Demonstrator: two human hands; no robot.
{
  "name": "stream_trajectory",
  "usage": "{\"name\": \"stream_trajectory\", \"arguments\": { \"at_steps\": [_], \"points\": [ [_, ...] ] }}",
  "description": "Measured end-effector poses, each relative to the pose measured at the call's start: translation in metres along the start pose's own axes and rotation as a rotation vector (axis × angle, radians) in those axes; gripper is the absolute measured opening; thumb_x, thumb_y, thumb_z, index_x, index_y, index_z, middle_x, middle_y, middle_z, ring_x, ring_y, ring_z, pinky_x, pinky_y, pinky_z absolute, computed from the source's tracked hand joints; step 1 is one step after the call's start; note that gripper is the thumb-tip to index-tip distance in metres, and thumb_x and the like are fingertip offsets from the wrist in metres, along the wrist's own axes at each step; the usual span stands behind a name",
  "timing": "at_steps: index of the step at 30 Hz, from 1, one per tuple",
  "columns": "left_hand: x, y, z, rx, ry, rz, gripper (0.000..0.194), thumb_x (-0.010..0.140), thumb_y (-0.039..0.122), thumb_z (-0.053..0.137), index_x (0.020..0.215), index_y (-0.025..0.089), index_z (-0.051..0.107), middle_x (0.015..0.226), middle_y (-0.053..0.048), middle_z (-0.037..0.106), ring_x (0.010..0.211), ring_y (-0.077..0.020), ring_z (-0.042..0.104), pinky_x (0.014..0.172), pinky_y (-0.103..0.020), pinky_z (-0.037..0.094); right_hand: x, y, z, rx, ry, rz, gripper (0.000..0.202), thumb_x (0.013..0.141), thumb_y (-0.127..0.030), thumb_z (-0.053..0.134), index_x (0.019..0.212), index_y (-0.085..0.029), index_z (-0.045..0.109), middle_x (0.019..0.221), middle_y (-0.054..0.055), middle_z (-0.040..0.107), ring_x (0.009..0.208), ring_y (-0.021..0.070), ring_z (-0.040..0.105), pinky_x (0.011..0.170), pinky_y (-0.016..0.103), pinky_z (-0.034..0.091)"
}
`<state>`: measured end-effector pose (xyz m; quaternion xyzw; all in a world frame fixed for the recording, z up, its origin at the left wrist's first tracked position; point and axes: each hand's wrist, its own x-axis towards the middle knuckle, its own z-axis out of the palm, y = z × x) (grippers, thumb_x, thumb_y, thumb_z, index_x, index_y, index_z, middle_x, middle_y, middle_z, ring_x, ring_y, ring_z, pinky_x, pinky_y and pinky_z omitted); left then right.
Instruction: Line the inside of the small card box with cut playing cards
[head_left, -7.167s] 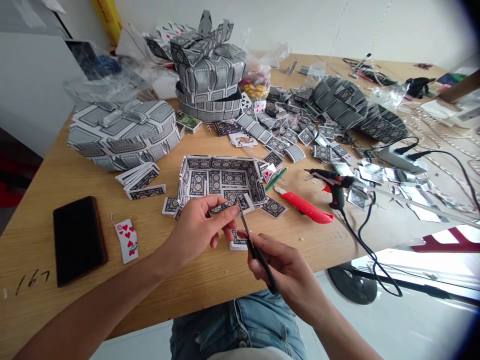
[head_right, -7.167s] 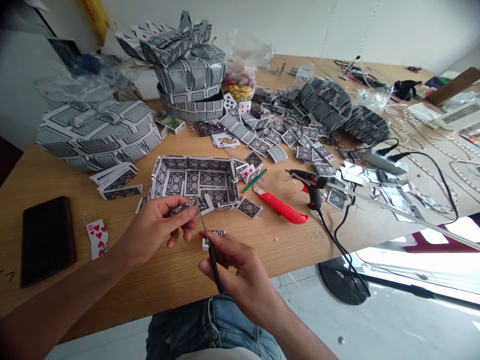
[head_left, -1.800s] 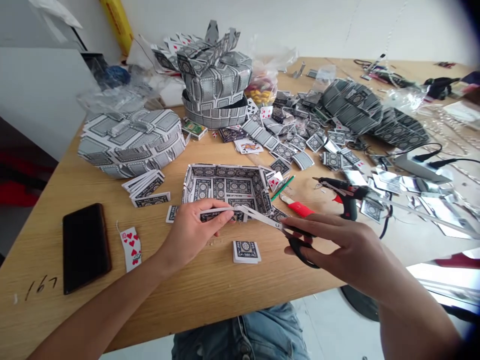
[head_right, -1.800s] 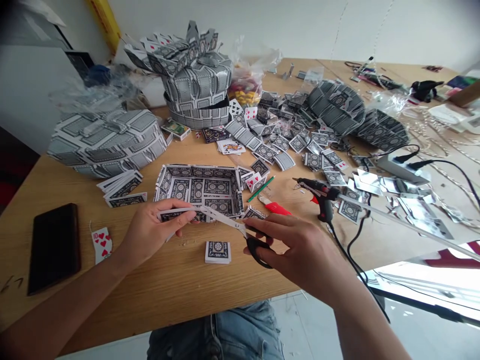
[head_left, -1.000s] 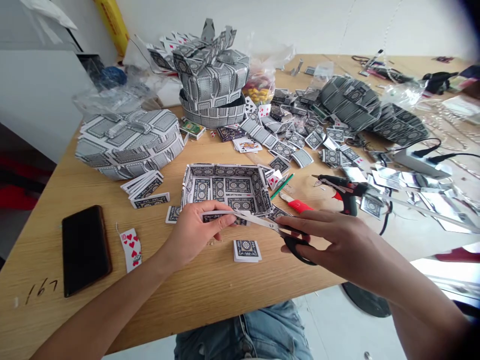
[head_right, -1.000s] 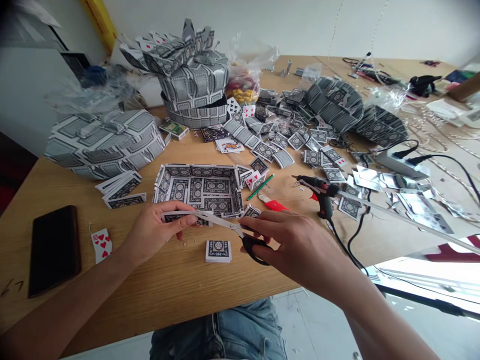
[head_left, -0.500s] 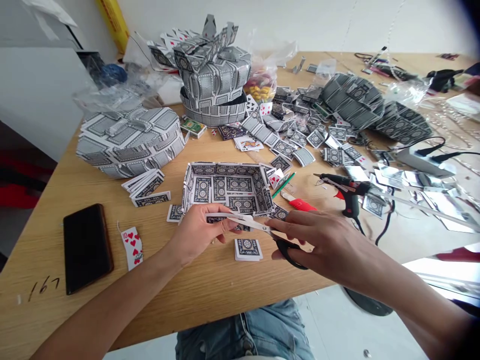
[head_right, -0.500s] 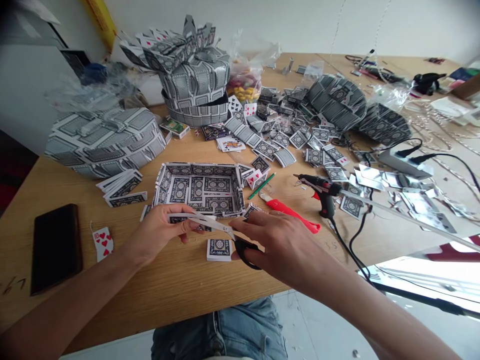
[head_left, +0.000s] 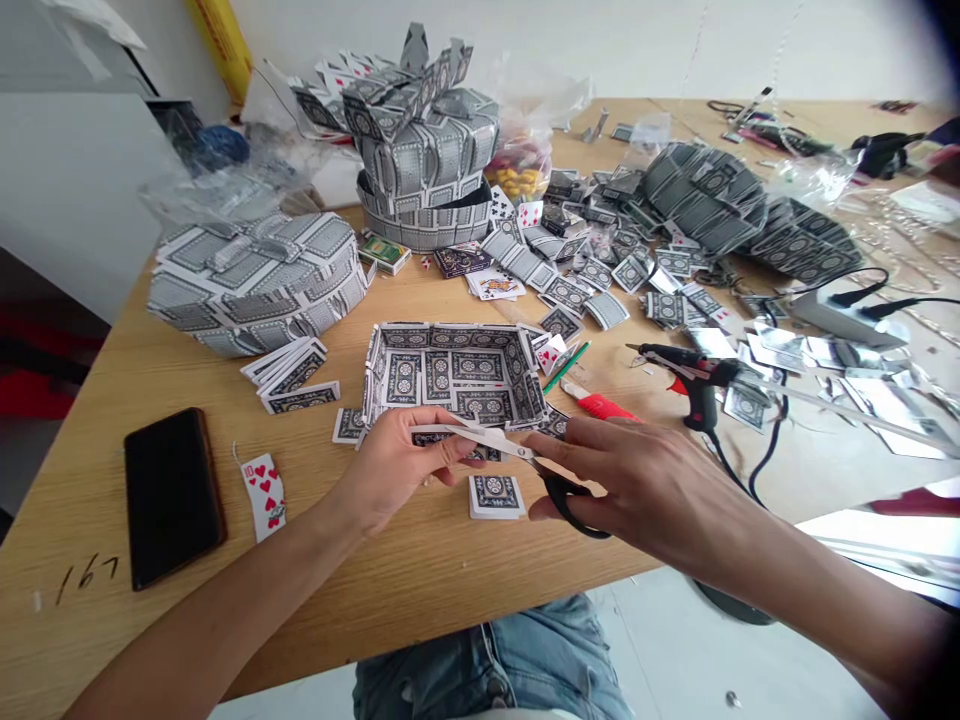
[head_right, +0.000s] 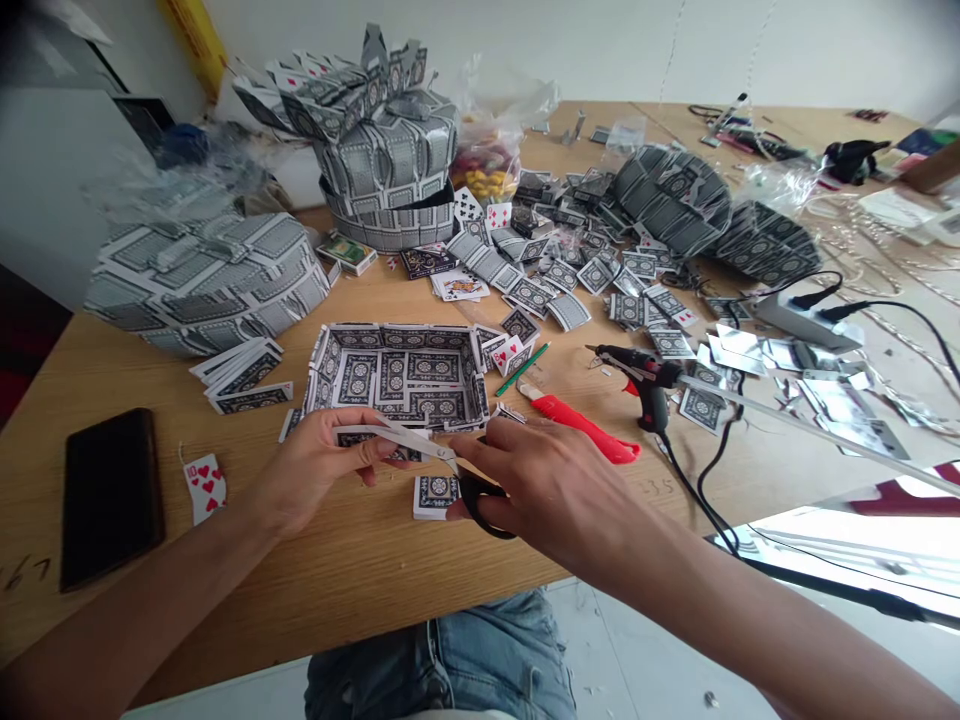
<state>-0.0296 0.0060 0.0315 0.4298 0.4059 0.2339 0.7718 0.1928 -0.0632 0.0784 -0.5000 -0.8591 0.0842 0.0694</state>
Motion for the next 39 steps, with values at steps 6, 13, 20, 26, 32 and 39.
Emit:
{"name": "stream_trajectory", "arguments": {
  "at_steps": [6, 13, 20, 26, 32, 39],
  "points": [
    [0.0, 0.0, -0.002, 0.006, 0.01, -0.001, 0.024, 0.071, 0.031, 0.08, 0.082, 0.013, 0.069, 0.088, -0.007, 0.075, 0.073, -0.0154, 0.073, 0.049, -0.015, 0.046, 0.001, 0.0, 0.0, -0.063, -0.008, -0.014, 0.037, 0.085, -0.023, 0.062, 0.122, -0.022, 0.064, 0.076, 0.001, 0.062, 0.063, 0.0143, 0.056, 0.054, 0.026, 0.032],
    [0.001, -0.002, 0.0, -0.013, 0.052, 0.002, 0.028, 0.068, 0.032, 0.082, 0.082, 0.012, 0.068, 0.086, -0.008, 0.075, 0.071, -0.0167, 0.072, 0.048, -0.016, 0.044, 0.004, -0.001, -0.002, -0.026, -0.026, -0.02, 0.04, 0.083, -0.022, 0.068, 0.123, -0.022, 0.063, 0.078, 0.001, 0.064, 0.066, 0.0137, 0.058, 0.053, 0.025, 0.032],
    [0.002, -0.003, 0.005, 0.027, 0.044, -0.002, 0.022, 0.068, 0.028, 0.081, 0.077, 0.012, 0.069, 0.079, -0.005, 0.074, 0.07, -0.0168, 0.072, 0.048, -0.016, 0.046, 0.01, -0.003, -0.002, -0.061, -0.134, 0.051, 0.054, 0.073, -0.047, 0.076, 0.121, -0.026, 0.064, 0.083, 0.002, 0.063, 0.071, 0.0179, 0.059, 0.055, 0.027, 0.032],
    [0.0, -0.002, 0.004, 0.03, 0.065, 0.016, 0.016, 0.068, 0.024, 0.081, 0.075, 0.013, 0.07, 0.076, -0.003, 0.073, 0.068, -0.0153, 0.072, 0.048, -0.015, 0.045, 0.015, -0.005, -0.006, -0.081, -0.156, 0.06, 0.055, 0.071, -0.05, 0.078, 0.119, -0.028, 0.065, 0.08, 0.001, 0.062, 0.067, 0.0166, 0.058, 0.052, 0.027, 0.025],
    [-0.003, 0.0, 0.001, 0.035, -0.002, 0.066, 0.015, 0.073, 0.026, 0.078, 0.08, 0.015, 0.072, 0.083, -0.005, 0.075, 0.072, -0.0153, 0.072, 0.049, -0.015, 0.046, 0.015, -0.004, -0.004, -0.132, -0.128, 0.039, 0.046, 0.076, -0.047, 0.075, 0.116, -0.025, 0.066, 0.078, 0.001, 0.063, 0.061, 0.0144, 0.054, 0.051, 0.027, 0.021],
    [-0.002, -0.003, -0.001, 0.059, -0.001, 0.095, 0.019, 0.073, 0.031, 0.078, 0.082, 0.015, 0.072, 0.086, -0.006, 0.075, 0.073, -0.0161, 0.072, 0.049, -0.016, 0.046, 0.016, -0.005, -0.005, -0.169, -0.084, -0.024, 0.046, 0.077, -0.055, 0.071, 0.107, -0.02, 0.068, 0.074, 0.002, 0.062, 0.056, 0.0134, 0.049, 0.052, 0.029, 0.018]
  ]
}}
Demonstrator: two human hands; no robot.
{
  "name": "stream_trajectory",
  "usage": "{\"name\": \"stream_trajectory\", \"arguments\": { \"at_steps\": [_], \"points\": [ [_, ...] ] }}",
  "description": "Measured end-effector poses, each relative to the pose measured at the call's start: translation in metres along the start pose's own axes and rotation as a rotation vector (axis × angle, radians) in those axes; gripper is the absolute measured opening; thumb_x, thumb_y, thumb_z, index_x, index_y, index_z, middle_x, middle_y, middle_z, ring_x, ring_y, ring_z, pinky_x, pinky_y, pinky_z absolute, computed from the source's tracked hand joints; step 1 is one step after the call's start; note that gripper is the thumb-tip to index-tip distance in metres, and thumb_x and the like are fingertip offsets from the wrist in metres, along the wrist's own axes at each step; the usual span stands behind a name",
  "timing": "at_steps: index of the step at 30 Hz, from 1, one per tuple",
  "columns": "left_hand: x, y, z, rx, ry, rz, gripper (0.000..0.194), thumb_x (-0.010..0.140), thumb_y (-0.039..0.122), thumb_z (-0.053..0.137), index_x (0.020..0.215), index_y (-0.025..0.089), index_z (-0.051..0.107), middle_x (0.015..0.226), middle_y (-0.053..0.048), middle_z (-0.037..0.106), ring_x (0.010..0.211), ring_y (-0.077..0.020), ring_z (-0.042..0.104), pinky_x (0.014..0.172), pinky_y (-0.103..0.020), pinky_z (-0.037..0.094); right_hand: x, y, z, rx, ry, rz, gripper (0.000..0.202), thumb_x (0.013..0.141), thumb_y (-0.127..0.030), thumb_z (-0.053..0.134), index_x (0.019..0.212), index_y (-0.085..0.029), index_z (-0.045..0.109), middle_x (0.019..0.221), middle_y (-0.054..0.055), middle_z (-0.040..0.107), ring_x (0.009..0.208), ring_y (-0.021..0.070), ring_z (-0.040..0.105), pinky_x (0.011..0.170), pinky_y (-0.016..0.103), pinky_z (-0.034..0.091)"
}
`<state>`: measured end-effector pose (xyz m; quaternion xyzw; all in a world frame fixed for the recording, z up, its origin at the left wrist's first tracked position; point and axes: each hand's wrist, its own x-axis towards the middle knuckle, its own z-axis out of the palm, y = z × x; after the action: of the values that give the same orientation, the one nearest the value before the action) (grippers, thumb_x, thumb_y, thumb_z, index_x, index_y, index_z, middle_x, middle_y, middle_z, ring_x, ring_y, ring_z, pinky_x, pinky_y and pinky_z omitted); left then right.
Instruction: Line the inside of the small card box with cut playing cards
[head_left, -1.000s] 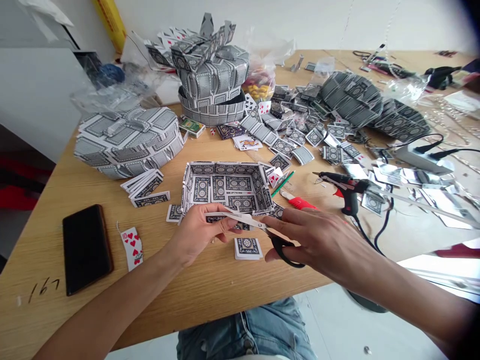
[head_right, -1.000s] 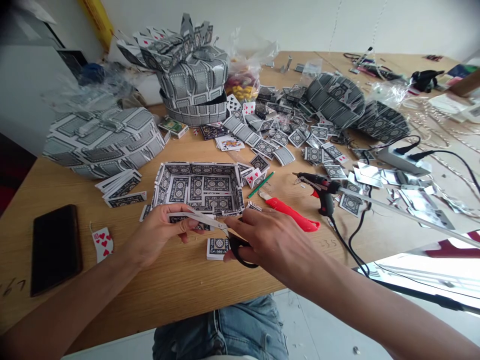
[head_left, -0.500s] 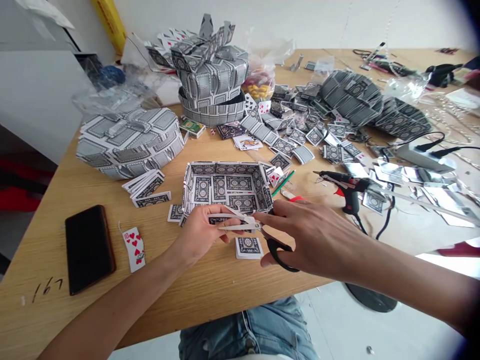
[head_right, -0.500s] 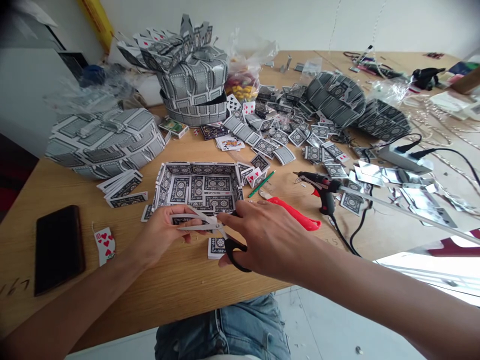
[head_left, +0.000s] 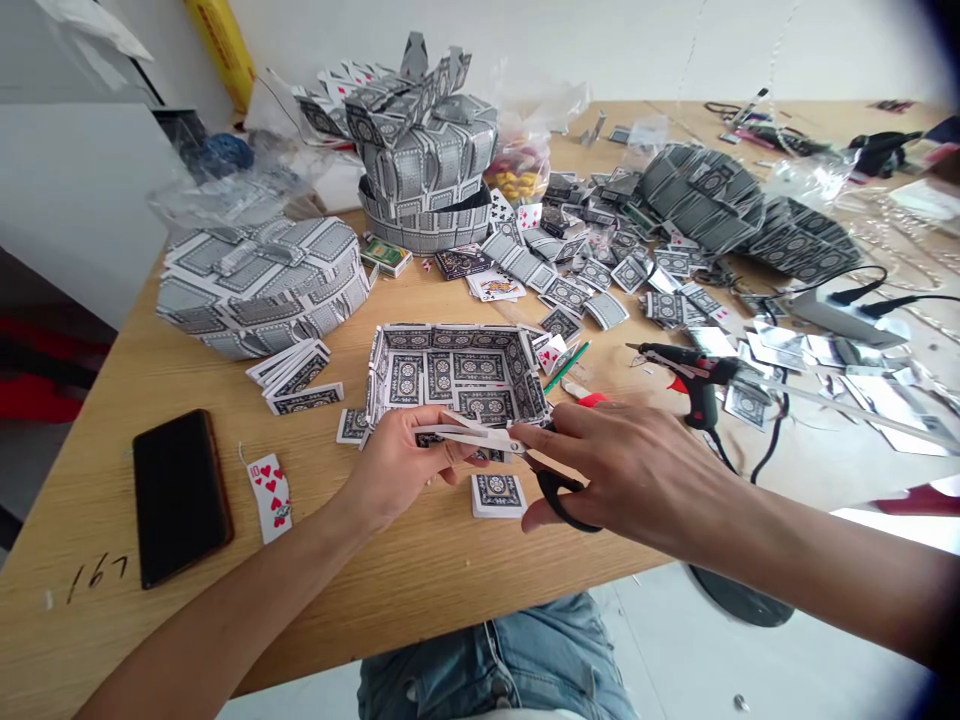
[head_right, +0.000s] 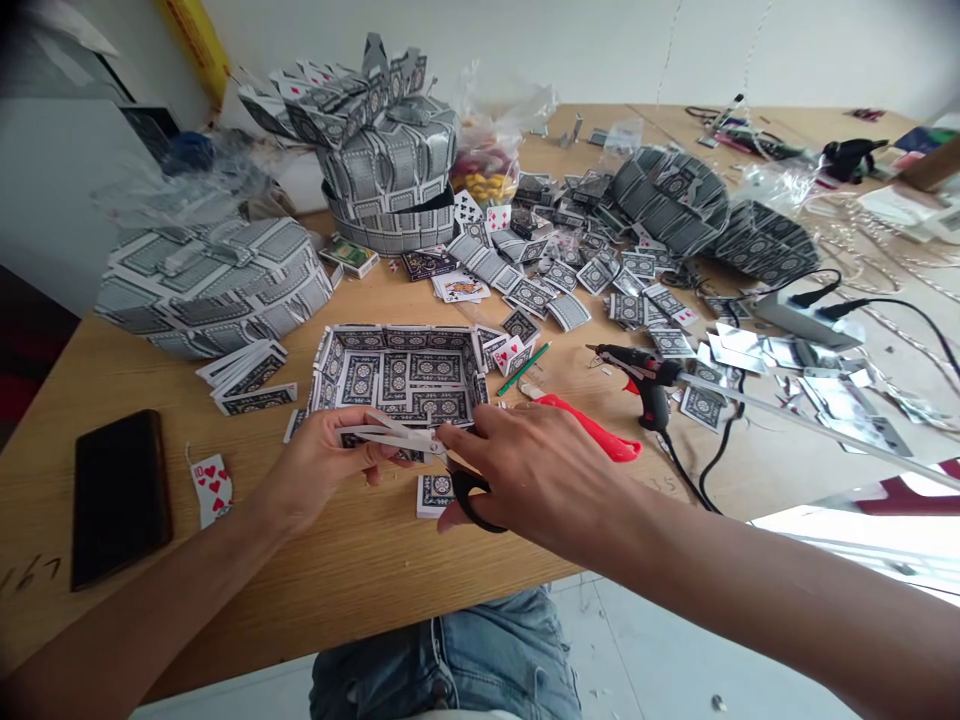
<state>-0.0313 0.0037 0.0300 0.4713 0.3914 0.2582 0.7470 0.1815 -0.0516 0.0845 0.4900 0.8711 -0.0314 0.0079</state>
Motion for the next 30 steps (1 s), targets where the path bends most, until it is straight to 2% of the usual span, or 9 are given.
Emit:
{"name": "stream_trajectory", "arguments": {
  "at_steps": [5, 11, 17, 22, 30],
  "points": [
    [0.001, -0.003, 0.0, 0.029, 0.023, -0.013, 0.023, 0.073, 0.033, 0.078, 0.081, 0.014, 0.071, 0.087, -0.008, 0.074, 0.073, -0.0179, 0.072, 0.049, -0.017, 0.045, 0.003, 0.002, -0.003, 0.01, -0.05, -0.009, 0.049, 0.078, -0.059, 0.068, 0.106, -0.019, 0.068, 0.074, 0.002, 0.062, 0.058, 0.0138, 0.05, 0.052, 0.029, 0.02],
    [0.003, -0.003, 0.002, 0.026, 0.036, -0.035, 0.029, 0.069, 0.037, 0.08, 0.082, 0.013, 0.07, 0.09, -0.01, 0.075, 0.074, -0.0211, 0.072, 0.048, -0.02, 0.044, 0.01, 0.005, -0.01, 0.025, -0.139, 0.001, 0.036, 0.08, -0.044, 0.07, 0.11, -0.023, 0.066, 0.076, 0.001, 0.06, 0.061, 0.014, 0.052, 0.054, 0.028, 0.021],
    [0.003, 0.0, 0.003, 0.032, 0.051, -0.071, 0.024, 0.065, 0.029, 0.08, 0.079, 0.013, 0.07, 0.091, -0.009, 0.075, 0.07, -0.0194, 0.071, 0.046, -0.019, 0.041, 0.014, 0.005, -0.012, 0.019, -0.173, 0.014, 0.046, 0.075, -0.058, 0.071, 0.105, -0.024, 0.068, 0.076, 0.002, 0.061, 0.06, 0.0139, 0.05, 0.055, 0.027, 0.02],
    [0.002, 0.0, 0.0, 0.058, 0.007, -0.028, 0.015, 0.071, 0.025, 0.075, 0.08, 0.015, 0.07, 0.088, -0.007, 0.075, 0.073, -0.0179, 0.071, 0.049, -0.019, 0.045, 0.014, 0.009, -0.012, 0.051, -0.147, -0.016, 0.042, 0.076, -0.056, 0.071, 0.102, -0.023, 0.07, 0.072, 0.0, 0.059, 0.055, 0.0121, 0.047, 0.053, 0.028, 0.018],
    [0.004, -0.005, -0.001, 0.021, -0.01, 0.015, 0.021, 0.075, 0.033, 0.076, 0.084, 0.014, 0.07, 0.087, -0.006, 0.075, 0.07, -0.0152, 0.07, 0.053, -0.019, 0.048, 0.013, 0.009, -0.011, 0.056, -0.14, -0.02, 0.038, 0.076, -0.051, 0.073, 0.1, -0.022, 0.069, 0.072, 0.0, 0.059, 0.056, 0.0122, 0.048, 0.052, 0.028, 0.02]
  ]
}}
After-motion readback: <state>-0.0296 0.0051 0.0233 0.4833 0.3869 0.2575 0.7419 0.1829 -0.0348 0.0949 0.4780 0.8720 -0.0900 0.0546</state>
